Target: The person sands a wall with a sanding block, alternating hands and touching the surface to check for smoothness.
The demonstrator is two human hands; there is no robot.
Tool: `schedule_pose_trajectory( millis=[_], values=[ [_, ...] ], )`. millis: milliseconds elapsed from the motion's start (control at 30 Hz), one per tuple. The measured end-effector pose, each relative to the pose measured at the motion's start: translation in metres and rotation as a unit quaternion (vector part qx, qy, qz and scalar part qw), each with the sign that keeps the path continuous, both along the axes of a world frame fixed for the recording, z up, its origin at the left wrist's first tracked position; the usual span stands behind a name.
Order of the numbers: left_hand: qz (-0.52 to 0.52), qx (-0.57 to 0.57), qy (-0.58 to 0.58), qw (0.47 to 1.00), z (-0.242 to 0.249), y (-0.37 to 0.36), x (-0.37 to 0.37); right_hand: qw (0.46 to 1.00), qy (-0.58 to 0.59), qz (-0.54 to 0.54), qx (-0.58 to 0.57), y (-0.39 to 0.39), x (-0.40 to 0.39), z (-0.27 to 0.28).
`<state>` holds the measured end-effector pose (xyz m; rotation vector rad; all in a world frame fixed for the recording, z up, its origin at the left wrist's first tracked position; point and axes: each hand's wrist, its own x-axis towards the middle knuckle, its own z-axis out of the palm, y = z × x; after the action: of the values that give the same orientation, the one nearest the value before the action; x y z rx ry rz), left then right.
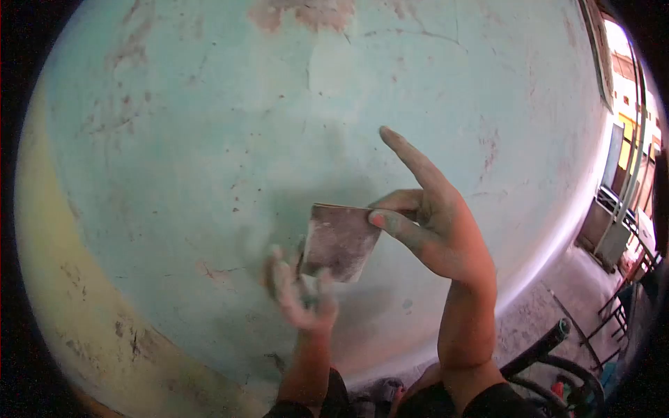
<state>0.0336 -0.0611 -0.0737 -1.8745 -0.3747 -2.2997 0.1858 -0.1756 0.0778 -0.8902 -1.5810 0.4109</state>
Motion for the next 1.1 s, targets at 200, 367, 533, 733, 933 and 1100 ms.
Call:
schedule_pose_trajectory(
  millis=[200,367,533,733,933,1100],
  values=[
    [-0.08,-0.042,-0.173,0.981,0.007,0.004,-0.004,0.996,-0.012,0.048,0.078,0.024,-0.027,-0.012],
    [-0.028,-0.119,-0.226,0.967,0.005,0.005,-0.02,0.985,-0.138,-0.011,0.108,0.034,-0.066,-0.03],
    [0.136,-0.169,-0.165,0.962,0.001,-0.003,-0.019,0.981,-0.152,-0.049,0.114,0.034,-0.094,-0.036],
    [-0.242,-0.106,-0.202,0.943,0.025,-0.012,-0.009,0.95,-0.178,-0.215,0.139,0.042,-0.075,-0.031],
    [0.077,-0.024,-0.018,0.997,0.007,0.017,-0.028,0.839,-0.132,-0.388,0.359,0.075,-0.028,-0.031],
    [0.168,0.002,0.036,0.985,0.006,0.033,-0.017,0.753,-0.196,-0.514,0.362,0.1,-0.015,-0.05]
  ],
)
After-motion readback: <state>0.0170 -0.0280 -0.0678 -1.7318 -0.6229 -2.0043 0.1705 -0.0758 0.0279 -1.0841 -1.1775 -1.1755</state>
